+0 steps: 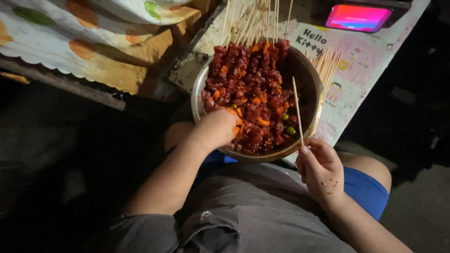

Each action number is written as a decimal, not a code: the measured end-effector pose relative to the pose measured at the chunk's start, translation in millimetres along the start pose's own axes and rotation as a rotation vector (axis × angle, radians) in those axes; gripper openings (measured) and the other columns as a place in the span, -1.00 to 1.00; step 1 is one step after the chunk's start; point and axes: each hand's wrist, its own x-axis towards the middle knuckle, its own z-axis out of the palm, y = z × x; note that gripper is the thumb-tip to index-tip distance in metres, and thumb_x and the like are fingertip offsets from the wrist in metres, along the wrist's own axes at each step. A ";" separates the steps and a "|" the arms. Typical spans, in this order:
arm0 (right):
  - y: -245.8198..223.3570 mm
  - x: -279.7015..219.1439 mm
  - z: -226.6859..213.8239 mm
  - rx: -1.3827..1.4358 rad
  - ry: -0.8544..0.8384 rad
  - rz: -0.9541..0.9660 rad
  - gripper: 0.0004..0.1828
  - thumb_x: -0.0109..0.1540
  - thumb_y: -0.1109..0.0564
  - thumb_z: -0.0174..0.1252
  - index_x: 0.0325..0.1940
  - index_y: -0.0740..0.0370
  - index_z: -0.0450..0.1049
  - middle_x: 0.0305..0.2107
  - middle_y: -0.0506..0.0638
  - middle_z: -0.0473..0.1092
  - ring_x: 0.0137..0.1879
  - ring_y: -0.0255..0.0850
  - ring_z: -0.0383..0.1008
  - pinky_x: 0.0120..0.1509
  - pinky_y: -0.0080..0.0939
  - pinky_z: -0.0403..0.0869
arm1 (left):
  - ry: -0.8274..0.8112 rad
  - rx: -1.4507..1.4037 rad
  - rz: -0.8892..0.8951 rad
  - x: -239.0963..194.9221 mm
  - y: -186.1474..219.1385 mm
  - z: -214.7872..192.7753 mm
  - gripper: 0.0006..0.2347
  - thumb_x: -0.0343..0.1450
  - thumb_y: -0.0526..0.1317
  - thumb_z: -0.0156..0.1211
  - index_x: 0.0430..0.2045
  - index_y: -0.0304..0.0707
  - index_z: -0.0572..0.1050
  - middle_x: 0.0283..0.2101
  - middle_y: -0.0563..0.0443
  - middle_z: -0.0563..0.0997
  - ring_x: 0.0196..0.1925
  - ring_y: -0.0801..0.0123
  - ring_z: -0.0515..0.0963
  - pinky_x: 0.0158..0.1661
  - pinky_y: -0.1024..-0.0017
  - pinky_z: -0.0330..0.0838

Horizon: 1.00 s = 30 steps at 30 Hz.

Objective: The person threads chunks of marinated meat onto wooden skewers by hand from a metal bowl.

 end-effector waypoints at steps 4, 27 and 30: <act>5.2 -1.1 -4.3 -0.067 -0.013 0.049 -0.77 0.37 0.18 0.10 0.04 0.37 0.47 -0.58 -0.03 0.34 -0.57 -0.36 0.25 -0.55 -0.38 0.24 | 0.297 -0.011 0.049 -3.5 -4.8 -4.1 -0.88 0.36 -0.31 0.20 -0.30 -0.30 0.63 -0.13 -0.17 0.64 0.00 0.06 0.59 0.07 0.20 0.49; 4.3 -7.4 -15.0 -0.078 -0.056 0.068 -0.75 0.34 0.16 0.09 0.03 0.38 0.48 -0.56 -0.05 0.39 -0.57 -0.38 0.28 -0.57 -0.39 0.25 | 0.263 -1.627 -0.109 26.6 -17.2 19.7 -0.81 0.46 -0.30 0.20 -0.09 -0.38 0.55 -0.23 -0.06 0.67 -0.29 0.36 0.67 -0.23 0.39 0.63; 1.9 -8.2 -15.0 -0.063 -0.098 0.045 -0.75 0.35 0.16 0.09 0.03 0.39 0.50 -0.57 -0.06 0.36 -0.56 -0.39 0.25 -0.57 -0.41 0.22 | 0.291 -1.536 -0.108 25.3 -14.9 15.9 -0.77 0.49 -0.30 0.21 -0.01 -0.40 0.54 -0.15 -0.06 0.69 -0.16 0.39 0.67 -0.07 0.49 0.59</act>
